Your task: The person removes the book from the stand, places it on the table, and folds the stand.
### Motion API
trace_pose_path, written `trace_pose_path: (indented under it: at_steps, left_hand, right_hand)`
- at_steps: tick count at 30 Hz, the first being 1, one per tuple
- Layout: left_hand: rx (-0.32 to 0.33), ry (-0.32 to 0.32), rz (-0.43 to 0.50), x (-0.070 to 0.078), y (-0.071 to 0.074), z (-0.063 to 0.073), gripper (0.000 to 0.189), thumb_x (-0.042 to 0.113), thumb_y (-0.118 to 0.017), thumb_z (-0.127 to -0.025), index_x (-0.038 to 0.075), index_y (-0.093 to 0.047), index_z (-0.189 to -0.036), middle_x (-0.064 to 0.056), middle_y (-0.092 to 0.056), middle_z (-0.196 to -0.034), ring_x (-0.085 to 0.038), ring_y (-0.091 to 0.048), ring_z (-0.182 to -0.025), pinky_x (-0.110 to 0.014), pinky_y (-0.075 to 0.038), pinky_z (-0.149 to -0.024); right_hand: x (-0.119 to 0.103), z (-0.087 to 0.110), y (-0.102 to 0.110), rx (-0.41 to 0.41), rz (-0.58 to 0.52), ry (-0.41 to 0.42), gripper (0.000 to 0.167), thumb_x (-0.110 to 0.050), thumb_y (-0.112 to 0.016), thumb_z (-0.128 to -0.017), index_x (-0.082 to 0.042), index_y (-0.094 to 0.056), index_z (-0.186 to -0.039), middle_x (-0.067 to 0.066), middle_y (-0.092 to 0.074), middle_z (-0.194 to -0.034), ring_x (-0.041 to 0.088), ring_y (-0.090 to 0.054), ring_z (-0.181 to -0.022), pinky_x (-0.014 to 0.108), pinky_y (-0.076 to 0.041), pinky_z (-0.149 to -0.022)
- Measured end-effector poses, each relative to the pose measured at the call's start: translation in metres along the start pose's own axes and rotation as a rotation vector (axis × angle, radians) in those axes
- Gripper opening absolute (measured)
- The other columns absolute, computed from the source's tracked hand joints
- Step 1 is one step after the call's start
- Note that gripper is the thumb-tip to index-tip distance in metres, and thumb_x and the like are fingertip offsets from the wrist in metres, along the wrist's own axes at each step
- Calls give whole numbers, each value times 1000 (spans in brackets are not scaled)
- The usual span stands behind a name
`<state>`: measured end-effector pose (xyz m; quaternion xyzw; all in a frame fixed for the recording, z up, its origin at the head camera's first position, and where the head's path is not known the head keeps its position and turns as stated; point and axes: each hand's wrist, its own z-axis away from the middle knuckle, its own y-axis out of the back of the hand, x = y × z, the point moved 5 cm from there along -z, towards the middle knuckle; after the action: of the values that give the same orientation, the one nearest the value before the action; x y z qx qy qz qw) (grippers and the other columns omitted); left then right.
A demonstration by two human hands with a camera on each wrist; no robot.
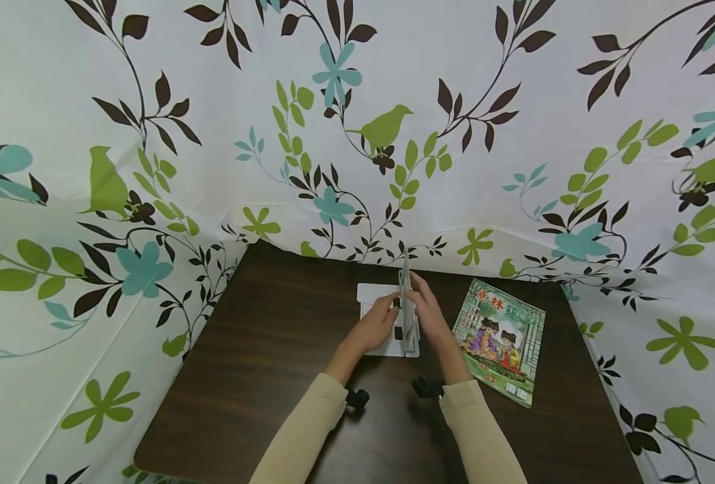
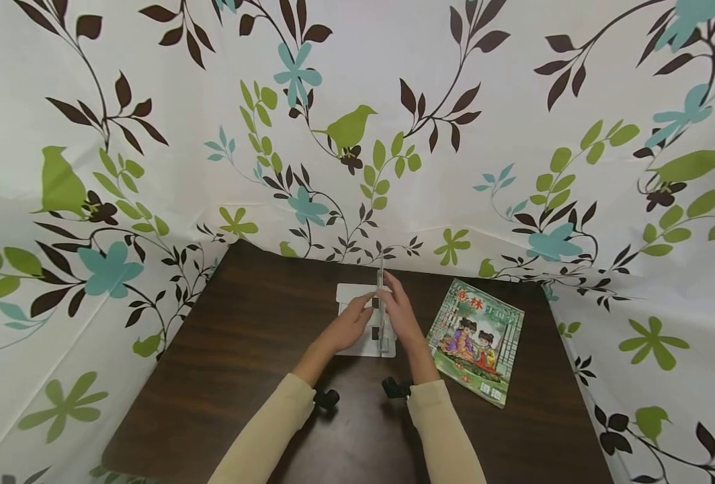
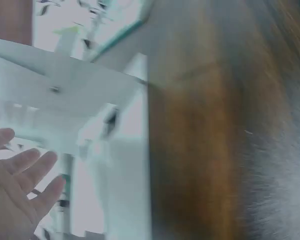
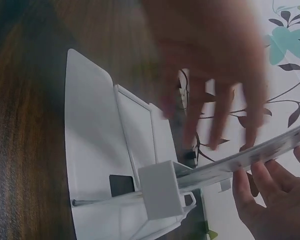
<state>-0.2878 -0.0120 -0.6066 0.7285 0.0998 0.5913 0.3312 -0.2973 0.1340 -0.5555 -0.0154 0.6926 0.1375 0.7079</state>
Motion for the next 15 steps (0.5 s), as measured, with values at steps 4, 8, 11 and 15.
trace_pose_path:
  at_steps: [4, 8, 11, 15]
  left_hand:
    - [12, 7, 161, 31, 19, 7, 57, 38, -32, -119, 10, -32, -169, -19, -50, -160, -34, -55, -144, -56, -47, -117]
    - [19, -5, 234, 49, 29, 10, 59, 42, -29, -119, 14, -29, -171, -14, -47, -166, -31, -49, -152, -55, -44, -121]
    - [11, 0, 275, 55, 32, 11, 61, 45, -30, -119, 16, -26, -172, -12, -42, -171, -31, -43, -157, -54, -41, -124]
    - [-4, 36, 339, 56, 36, 14, 62, 47, -34, -118, 19, -28, -172, -14, -42, -170, -37, -48, -153, -58, -42, -122]
  right_hand:
    - [0, 2, 0, 14, -11, 42, 57, -33, -47, -115, -23, -35, -169, 15, -35, -173, 40, -31, -160, 79, -24, -122]
    - [2, 5, -2, 48, -21, 59, 55, -37, -49, -115, -24, -39, -167, 12, -37, -173, 39, -32, -160, 77, -26, -123]
    - [3, 7, -5, 43, -13, 69, 56, -40, -48, -115, -22, -39, -167, 12, -36, -173, 40, -34, -159, 77, -28, -122]
    - [3, 8, -9, 24, -3, 89, 56, -39, -45, -116, -16, -39, -167, 16, -35, -173, 42, -36, -158, 75, -33, -120]
